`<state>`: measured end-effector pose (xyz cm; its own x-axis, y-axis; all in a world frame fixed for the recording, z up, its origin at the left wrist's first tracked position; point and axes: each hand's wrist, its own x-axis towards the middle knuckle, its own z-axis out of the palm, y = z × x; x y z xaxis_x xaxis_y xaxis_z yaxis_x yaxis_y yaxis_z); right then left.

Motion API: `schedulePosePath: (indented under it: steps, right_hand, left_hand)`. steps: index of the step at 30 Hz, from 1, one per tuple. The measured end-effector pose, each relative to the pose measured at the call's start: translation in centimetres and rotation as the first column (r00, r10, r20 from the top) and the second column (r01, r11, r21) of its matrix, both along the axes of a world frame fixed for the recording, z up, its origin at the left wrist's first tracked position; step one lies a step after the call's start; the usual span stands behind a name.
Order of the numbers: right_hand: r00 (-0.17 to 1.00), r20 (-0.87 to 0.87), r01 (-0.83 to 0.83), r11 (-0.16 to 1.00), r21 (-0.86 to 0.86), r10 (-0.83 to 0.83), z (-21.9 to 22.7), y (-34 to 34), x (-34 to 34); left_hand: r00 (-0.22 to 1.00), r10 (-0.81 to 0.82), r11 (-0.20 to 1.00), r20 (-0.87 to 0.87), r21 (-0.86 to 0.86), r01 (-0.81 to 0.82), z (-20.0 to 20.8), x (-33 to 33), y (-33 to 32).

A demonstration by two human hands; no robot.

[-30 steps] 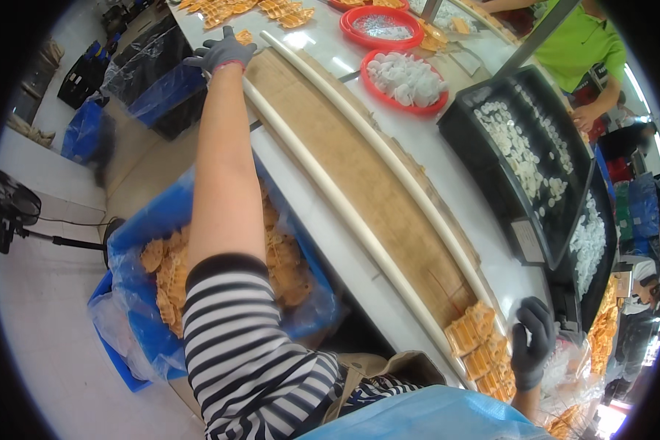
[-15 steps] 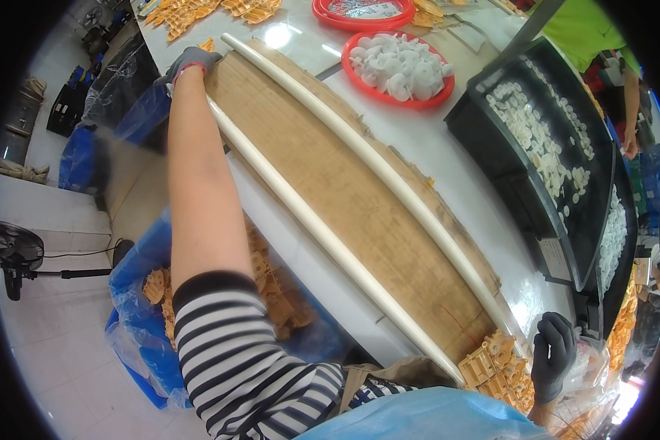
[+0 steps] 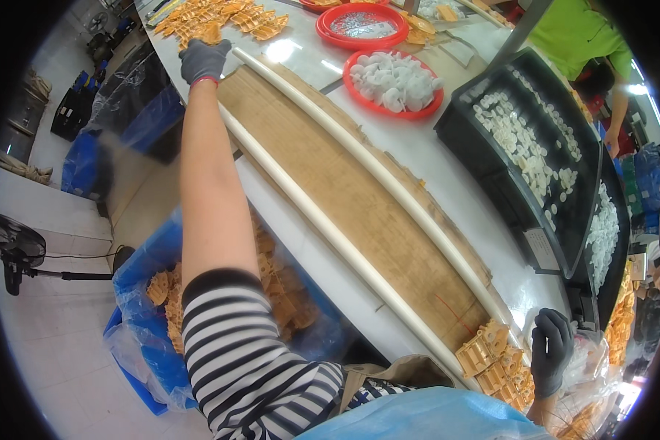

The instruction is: The recorder is assembling plastic toy components by fitting together orange and white pieces at a factory workstation.

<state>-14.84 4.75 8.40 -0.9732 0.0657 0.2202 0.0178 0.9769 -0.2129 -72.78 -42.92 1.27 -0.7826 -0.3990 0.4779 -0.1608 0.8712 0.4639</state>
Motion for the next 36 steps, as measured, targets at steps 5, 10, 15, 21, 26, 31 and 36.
schedulePosePath:
  steps: [5,10,15,21,26,31,36]
  right_hand:
    - [0.999,-0.045,0.026,1.0,0.016,-0.026,1.0,-0.7,3.6]
    - [0.993,-0.115,0.044,0.999,0.032,-0.04,0.5,0.7,7.4]
    - [0.977,-0.185,0.097,0.995,-0.034,-0.102,3.2,-0.9,10.1]
    - [0.948,-0.234,0.184,0.973,-0.141,-0.214,1.2,0.7,18.2]
    - [0.942,-0.298,0.125,0.985,-0.121,-0.156,-0.6,1.6,23.3]
    - [0.947,-0.263,0.118,0.961,-0.25,-0.185,-0.9,0.8,24.0]
    - [0.95,-0.273,0.074,0.962,-0.265,-0.148,-0.9,1.4,24.2]
  left_hand:
    - [0.936,-0.346,0.926,-0.067,-0.183,0.329,0.6,1.9,3.0]
    - [0.758,-0.623,0.766,0.193,-0.047,0.641,0.5,16.0,14.7]
    - [0.436,-0.825,0.535,0.359,0.252,0.806,2.9,33.2,19.0]
    - [0.361,-0.932,0.363,0.039,0.052,0.93,-1.6,44.3,25.0]
    - [0.565,-0.813,0.573,0.14,0.021,0.819,-1.0,49.3,28.7]
    - [0.64,-0.746,0.652,0.183,0.006,0.758,-0.2,52.3,28.1]
    - [0.528,-0.827,0.55,0.192,0.085,0.831,-0.8,52.8,28.2]
